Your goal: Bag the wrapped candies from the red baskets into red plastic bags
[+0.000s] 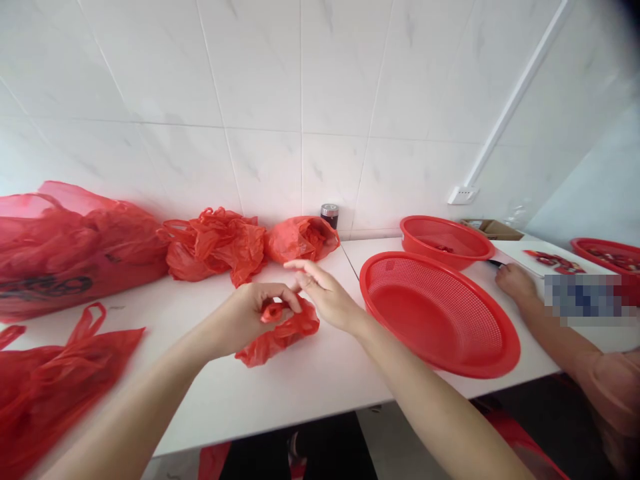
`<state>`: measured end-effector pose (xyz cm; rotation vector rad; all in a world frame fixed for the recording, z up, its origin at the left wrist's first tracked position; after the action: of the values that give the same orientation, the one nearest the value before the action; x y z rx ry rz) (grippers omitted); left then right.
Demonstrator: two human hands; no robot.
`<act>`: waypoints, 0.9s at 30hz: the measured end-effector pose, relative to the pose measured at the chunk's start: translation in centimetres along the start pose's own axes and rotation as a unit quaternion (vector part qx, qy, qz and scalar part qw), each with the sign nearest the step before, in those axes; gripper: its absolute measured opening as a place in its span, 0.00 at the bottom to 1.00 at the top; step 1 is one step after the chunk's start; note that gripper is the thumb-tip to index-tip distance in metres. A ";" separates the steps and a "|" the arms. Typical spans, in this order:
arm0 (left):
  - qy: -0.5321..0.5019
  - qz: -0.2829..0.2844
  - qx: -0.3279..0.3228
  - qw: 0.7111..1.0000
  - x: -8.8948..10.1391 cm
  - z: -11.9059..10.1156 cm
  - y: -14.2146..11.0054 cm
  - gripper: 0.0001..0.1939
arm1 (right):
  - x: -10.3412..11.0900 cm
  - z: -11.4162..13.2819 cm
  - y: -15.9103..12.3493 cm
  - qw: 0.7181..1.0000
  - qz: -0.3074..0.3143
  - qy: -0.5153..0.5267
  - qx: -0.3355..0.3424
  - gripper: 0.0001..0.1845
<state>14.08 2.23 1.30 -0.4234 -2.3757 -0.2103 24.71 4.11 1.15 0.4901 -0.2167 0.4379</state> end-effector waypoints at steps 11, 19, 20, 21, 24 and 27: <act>0.129 -0.268 -0.069 0.952 0.2 1.6 -1.8 0.20 | -4.0 -4.3 -1.1 0.965 0.102 0.218 -0.106 0.13; 0.011 -0.234 0.061 0.970 0.4 9.3 -4.8 0.18 | -0.1 -2.8 -3.5 0.976 -0.041 -0.214 0.026 0.11; -0.007 -0.242 0.090 0.966 0.7 11.2 -5.9 0.17 | 0.5 -4.4 -4.3 0.975 -0.050 -0.216 -0.003 0.12; -0.025 -0.255 0.113 0.960 0.9 13.1 -7.0 0.17 | 1.2 -6.1 -5.3 0.975 -0.061 -0.212 -0.038 0.12; -0.042 -0.260 0.171 0.949 0.0 17.3 -9.6 0.18 | 2.4 -11.4 -7.7 0.966 -0.091 -0.200 -0.134 0.13; -0.028 -0.285 0.156 0.945 -1.4 17.2 -9.7 0.16 | 2.2 -13.7 -8.5 0.947 -0.148 -0.221 -0.180 0.14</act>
<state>0.95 -2.62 -12.67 0.4230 -2.4751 -0.0768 31.85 5.02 -13.44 0.2467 -0.6349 -0.0156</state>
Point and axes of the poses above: each hand's wrist, its own y-axis towards the middle knuckle, its own x-axis out of the back of the hand, z = x × y, the point moved 9 cm from there along y, towards the middle knuckle, and after that the axes turned 5 degrees about x, right-handed, at the moved point
